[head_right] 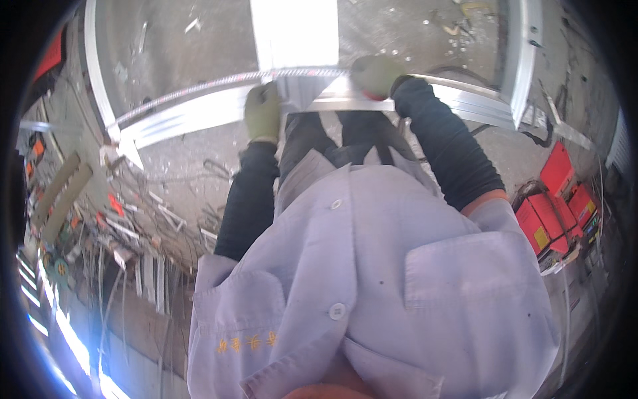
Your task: The person uses a tape measure to measure the lengths of several aluminum frame pieces laid out on the floor. They repeatedly extend and retract the tape measure across different sections of the frame, checking dimensions and alignment.
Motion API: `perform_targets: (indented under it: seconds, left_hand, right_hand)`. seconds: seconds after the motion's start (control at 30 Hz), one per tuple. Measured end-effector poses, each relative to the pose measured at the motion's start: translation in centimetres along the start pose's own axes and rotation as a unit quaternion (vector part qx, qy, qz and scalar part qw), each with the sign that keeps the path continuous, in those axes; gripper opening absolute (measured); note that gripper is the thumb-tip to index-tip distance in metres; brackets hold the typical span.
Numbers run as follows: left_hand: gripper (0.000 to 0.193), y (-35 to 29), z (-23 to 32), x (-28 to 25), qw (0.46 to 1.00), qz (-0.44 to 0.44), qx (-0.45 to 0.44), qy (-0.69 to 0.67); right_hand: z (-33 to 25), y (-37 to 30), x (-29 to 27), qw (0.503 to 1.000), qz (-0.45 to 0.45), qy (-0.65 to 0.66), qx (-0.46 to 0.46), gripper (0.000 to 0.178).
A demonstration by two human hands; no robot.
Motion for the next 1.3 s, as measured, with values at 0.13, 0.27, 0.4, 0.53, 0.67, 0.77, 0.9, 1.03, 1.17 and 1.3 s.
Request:
perform_targets:
  seconds: [0.13,0.27,0.4,0.53,0.67,0.77,0.9,1.03,1.17,1.3]
  left_hand:
    - [0.045,-1.1,-3.3,-1.6,0.95,-0.209,0.106,-0.206]
    - [0.069,1.6,-1.2,-4.5,0.717,-0.149,-0.128,-0.669]
    - [0.075,3.1,2.8,-11.7,0.693,-0.218,0.035,-0.686]
    - [0.055,5.0,0.3,-23.2,0.714,-0.05,0.027,-0.698]
    - [0.049,2.2,1.3,-28.2,0.788,0.089,0.007,-0.609]
    - [0.045,0.2,1.4,-26.8,0.8,0.001,0.046,-0.599]
    - [0.05,-3.1,0.5,-22.7,0.822,0.091,-0.007,-0.561]
    - [0.039,-4.8,-1.3,-24.0,0.807,0.11,-0.032,-0.579]
    - [0.023,-6.0,-6.0,-28.5,0.864,0.152,0.025,-0.479]
    - [0.018,-7.7,-9.9,-31.3,0.816,0.198,0.01,-0.543]
  right_hand:
    - [-2.5,-3.1,-1.3,0.992,0.017,0.12,-0.039,0.033]
    - [-5.8,-5.0,-2.2,0.987,0.018,0.151,-0.053,0.032]
    - [-6.8,-7.8,-3.1,0.964,-0.016,0.259,-0.053,0.031]
    - [-5.4,-11.6,-4.6,0.952,-0.055,0.294,-0.064,0.03]
    - [-2.3,-14.3,-2.9,0.938,-0.083,0.332,-0.055,0.027]
    - [-2.0,-15.1,-1.7,0.934,-0.067,0.348,-0.046,0.029]
    - [-4.4,-17.2,-2.1,0.936,-0.085,0.341,-0.033,0.032]
    - [-7.2,-18.4,-1.2,0.951,-0.085,0.293,-0.052,0.034]
    - [-12.4,-19.8,-0.1,0.945,-0.145,0.29,-0.047,0.037]
    - [-15.2,-19.6,4.6,0.953,-0.155,0.261,-0.016,0.031]
Point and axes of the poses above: each hand's wrist, its own y-axis towards the middle knuckle, its own x-axis out of the palm, z = x × y, the point moved 7 cm from there along y, towards the middle knuckle, and after that the axes turned 1 degree about z, right-handed, at the moved point
